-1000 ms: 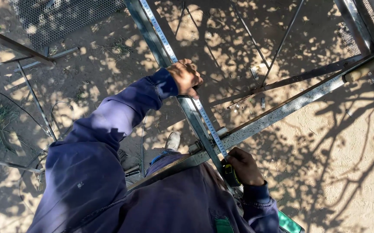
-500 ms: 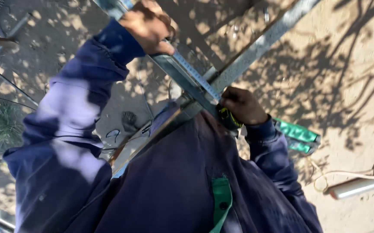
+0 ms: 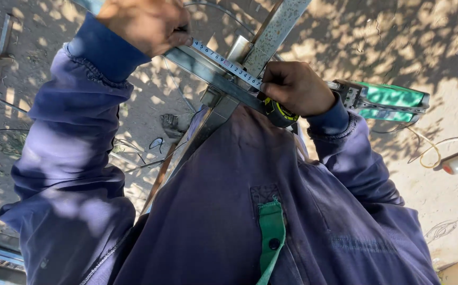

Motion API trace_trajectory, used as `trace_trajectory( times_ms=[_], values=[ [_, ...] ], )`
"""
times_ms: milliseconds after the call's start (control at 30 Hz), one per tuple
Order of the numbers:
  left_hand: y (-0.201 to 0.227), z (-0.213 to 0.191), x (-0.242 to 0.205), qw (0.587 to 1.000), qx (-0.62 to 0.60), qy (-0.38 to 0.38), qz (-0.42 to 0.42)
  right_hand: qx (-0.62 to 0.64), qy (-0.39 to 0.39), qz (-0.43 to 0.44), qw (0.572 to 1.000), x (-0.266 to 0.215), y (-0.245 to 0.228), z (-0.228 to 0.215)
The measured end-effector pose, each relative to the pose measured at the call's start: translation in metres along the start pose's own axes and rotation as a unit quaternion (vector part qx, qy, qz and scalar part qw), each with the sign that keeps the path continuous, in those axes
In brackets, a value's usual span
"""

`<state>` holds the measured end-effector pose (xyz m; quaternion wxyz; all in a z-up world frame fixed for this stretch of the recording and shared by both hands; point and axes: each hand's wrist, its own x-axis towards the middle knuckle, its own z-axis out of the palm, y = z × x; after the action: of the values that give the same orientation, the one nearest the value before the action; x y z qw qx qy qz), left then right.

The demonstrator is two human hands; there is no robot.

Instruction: Fabricating a metal frame by measuring, marking, and grinding metal components.

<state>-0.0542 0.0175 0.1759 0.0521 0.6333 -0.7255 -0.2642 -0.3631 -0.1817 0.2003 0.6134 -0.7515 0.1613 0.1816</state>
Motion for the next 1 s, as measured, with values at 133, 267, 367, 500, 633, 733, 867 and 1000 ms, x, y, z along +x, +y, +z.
trace_trajectory(
  times_ms=[133,267,367,500,633,733,867,1000],
  values=[
    [0.001,0.001,0.004,0.997,0.043,-0.053,-0.041,-0.052,0.005,0.01,0.999,0.0,0.003,0.001],
    [0.015,-0.003,-0.003,0.983,0.172,0.011,-0.056,-0.052,0.003,0.004,0.999,0.0,0.005,0.0],
    [0.001,0.006,0.006,0.993,0.113,-0.019,-0.022,-0.085,0.008,0.045,0.995,0.001,-0.002,0.001],
    [0.012,-0.001,-0.002,0.989,0.136,0.005,-0.065,-0.077,0.014,0.05,0.996,0.001,-0.007,0.0],
    [0.02,-0.005,-0.01,0.987,0.121,0.009,-0.103,-0.079,0.008,0.031,0.996,0.001,-0.003,0.0],
    [0.021,-0.004,-0.016,0.989,0.104,0.066,-0.083,-0.083,0.034,0.032,0.995,0.003,0.01,0.006],
    [0.016,-0.004,-0.015,0.985,0.113,0.133,-0.007,-0.065,0.009,0.036,0.997,0.002,-0.01,0.0],
    [0.009,-0.003,-0.008,0.994,0.084,0.074,0.001,-0.078,0.015,0.013,0.997,0.002,-0.005,0.001]
  ],
)
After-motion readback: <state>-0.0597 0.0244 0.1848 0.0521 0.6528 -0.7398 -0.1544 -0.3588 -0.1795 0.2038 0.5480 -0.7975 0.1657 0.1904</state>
